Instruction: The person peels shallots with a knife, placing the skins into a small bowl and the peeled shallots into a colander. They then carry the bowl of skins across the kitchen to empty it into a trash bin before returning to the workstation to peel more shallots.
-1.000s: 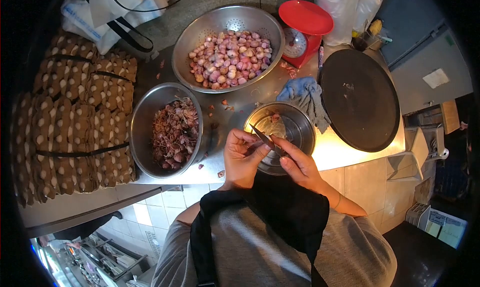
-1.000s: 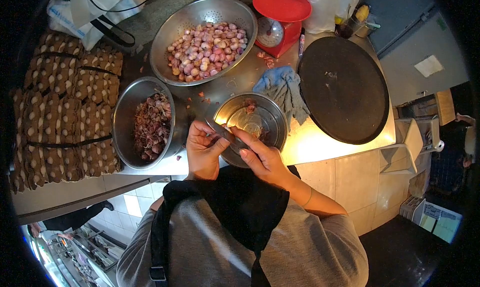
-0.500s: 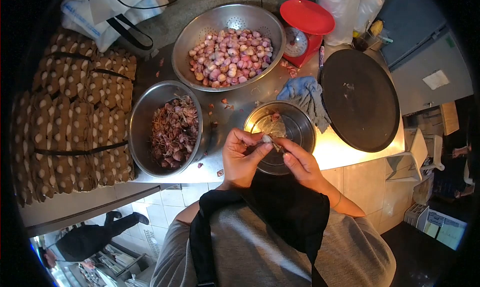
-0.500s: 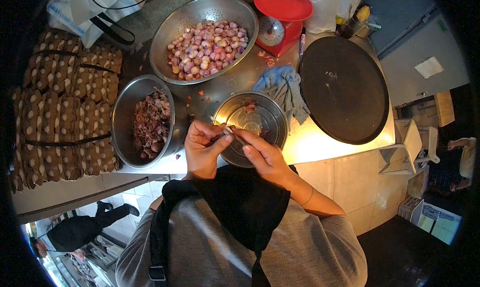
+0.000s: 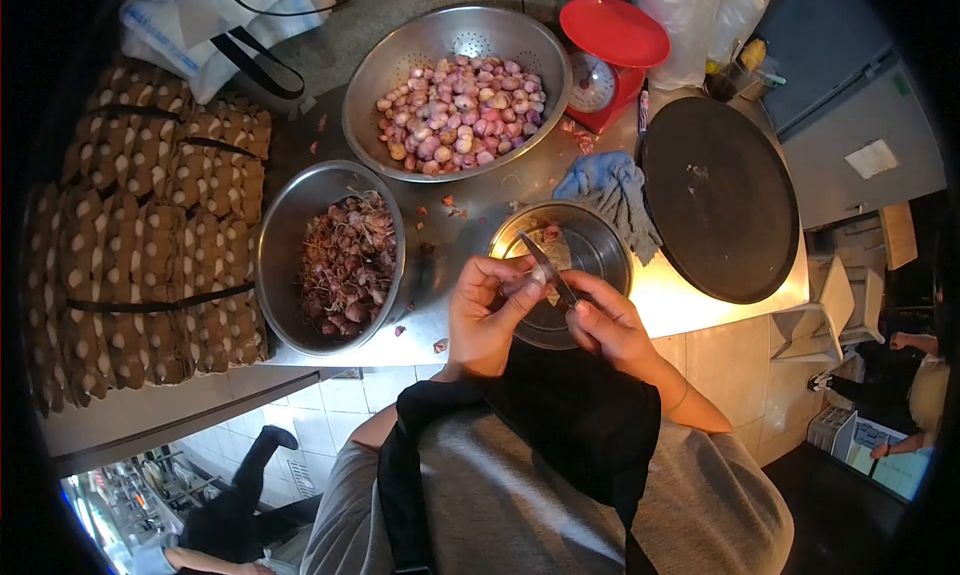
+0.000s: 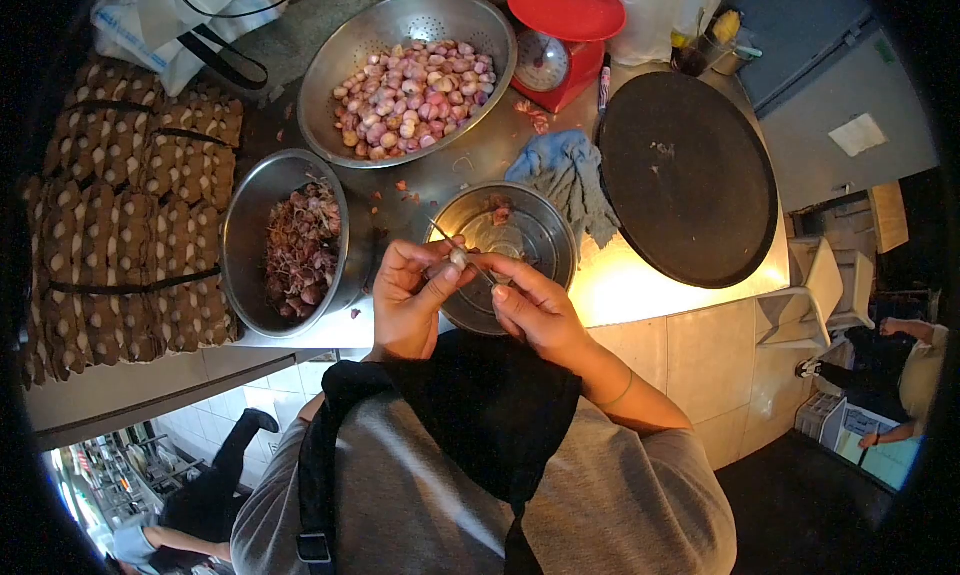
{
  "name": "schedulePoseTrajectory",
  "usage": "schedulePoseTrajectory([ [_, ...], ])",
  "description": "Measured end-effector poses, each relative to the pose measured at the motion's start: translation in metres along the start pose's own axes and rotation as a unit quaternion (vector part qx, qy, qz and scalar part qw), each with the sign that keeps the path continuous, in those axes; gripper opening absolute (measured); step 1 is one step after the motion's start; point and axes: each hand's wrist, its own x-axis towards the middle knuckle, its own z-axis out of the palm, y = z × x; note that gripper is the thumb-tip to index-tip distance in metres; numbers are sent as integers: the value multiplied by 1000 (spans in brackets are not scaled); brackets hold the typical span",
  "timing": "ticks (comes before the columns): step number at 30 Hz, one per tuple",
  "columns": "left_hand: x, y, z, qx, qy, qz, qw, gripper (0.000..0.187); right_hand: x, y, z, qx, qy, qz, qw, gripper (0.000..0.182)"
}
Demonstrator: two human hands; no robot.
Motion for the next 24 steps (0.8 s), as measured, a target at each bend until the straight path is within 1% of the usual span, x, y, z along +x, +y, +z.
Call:
schedulePoseTrajectory([
  [1,1,0,1,-24,5,-30,999,21,1,-3,3,13,3,4,1000,38],
  [4,3,3,-4,-2,-13,-59,998,19,1,-4,3,20,7,11,1000,39],
  [7,6,-2,-6,39,-25,-23,999,20,1,-3,4,-5,5,0,1000,38],
  [8,5,-2,-6,29,-25,-32,999,19,1,-3,4,-15,3,-7,1000,38],
  [11,5,-1,-6,-5,-23,-56,998,18,2,-5,2,1,40,1,999,37],
  [14,5,2,-5,-41,-19,-77,996,18,3,-2,-6,8,49,-13,999,36],
  [18,4,4,-6,-65,-22,-109,992,18,5,-1,-16,-8,95,-35,995,35],
  [19,5,3,-7,-69,-20,-114,991,18,6,-1,-19,-12,96,-36,995,39],
  [22,6,2,-8,-53,-16,-102,993,15,4,-8,-13,-40,103,-49,993,43],
  [24,7,3,-6,-44,2,-112,993,14,3,-8,-14,-54,77,-32,995,44],
])
